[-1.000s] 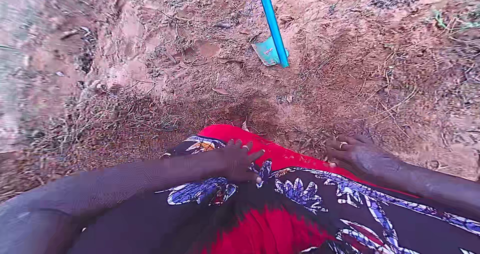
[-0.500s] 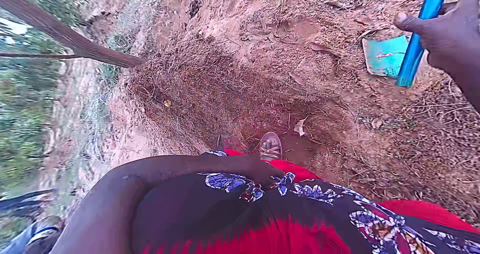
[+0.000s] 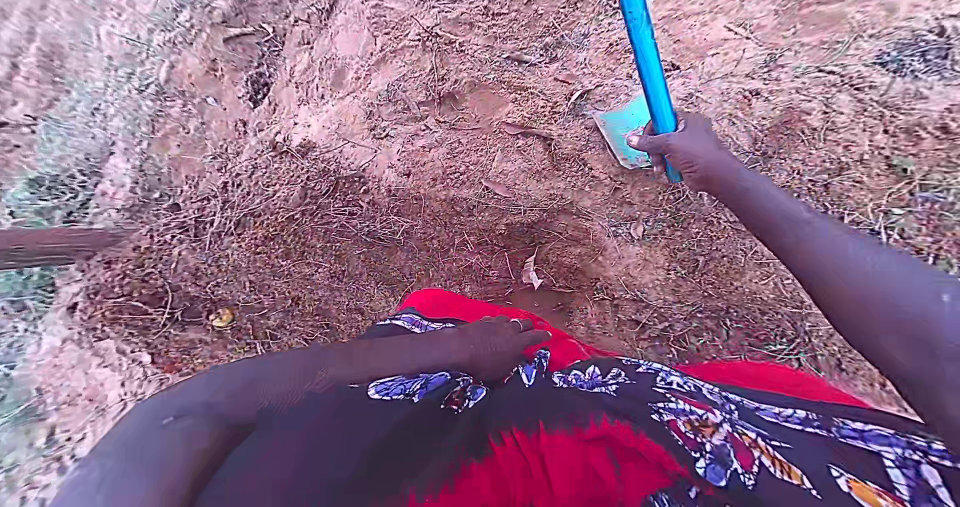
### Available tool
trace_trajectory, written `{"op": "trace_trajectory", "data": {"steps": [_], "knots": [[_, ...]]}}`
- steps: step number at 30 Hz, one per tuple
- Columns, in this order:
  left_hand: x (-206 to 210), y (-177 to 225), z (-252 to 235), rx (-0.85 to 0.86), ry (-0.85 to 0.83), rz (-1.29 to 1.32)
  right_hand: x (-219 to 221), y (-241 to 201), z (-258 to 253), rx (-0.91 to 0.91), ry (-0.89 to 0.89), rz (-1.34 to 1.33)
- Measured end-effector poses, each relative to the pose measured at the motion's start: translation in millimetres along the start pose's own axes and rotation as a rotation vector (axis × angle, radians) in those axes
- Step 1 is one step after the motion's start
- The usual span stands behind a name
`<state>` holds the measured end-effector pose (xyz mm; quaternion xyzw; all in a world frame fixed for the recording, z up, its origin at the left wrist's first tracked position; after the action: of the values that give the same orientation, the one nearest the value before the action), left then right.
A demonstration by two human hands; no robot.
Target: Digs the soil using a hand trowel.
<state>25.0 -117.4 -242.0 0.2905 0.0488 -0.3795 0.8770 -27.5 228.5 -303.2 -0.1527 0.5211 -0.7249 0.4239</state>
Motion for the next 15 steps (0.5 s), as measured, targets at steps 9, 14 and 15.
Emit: {"op": "trace_trajectory", "data": {"steps": [9,14,15], "knots": [[-37,-23,-35,0.084,0.121,0.21,11,16,20,-0.165,0.224,0.55],[-128,-96,-48,-0.052,0.653,1.051,64,22,33,-0.239,0.027,0.881],[-139,-113,-52,-0.051,0.719,1.205,74,26,36,-0.249,-0.004,0.907]]}}
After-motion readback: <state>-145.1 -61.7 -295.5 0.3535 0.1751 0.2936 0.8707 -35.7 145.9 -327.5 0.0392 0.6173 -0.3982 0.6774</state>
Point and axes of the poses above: each hand's wrist, its own z-axis away from the middle knuckle, its own x-axis out of the palm, y = z × x, the point moved 6 cm from there along -z, towards the middle knuckle, and after that the axes turned 11 degrees about y, right-handed, at the moved point
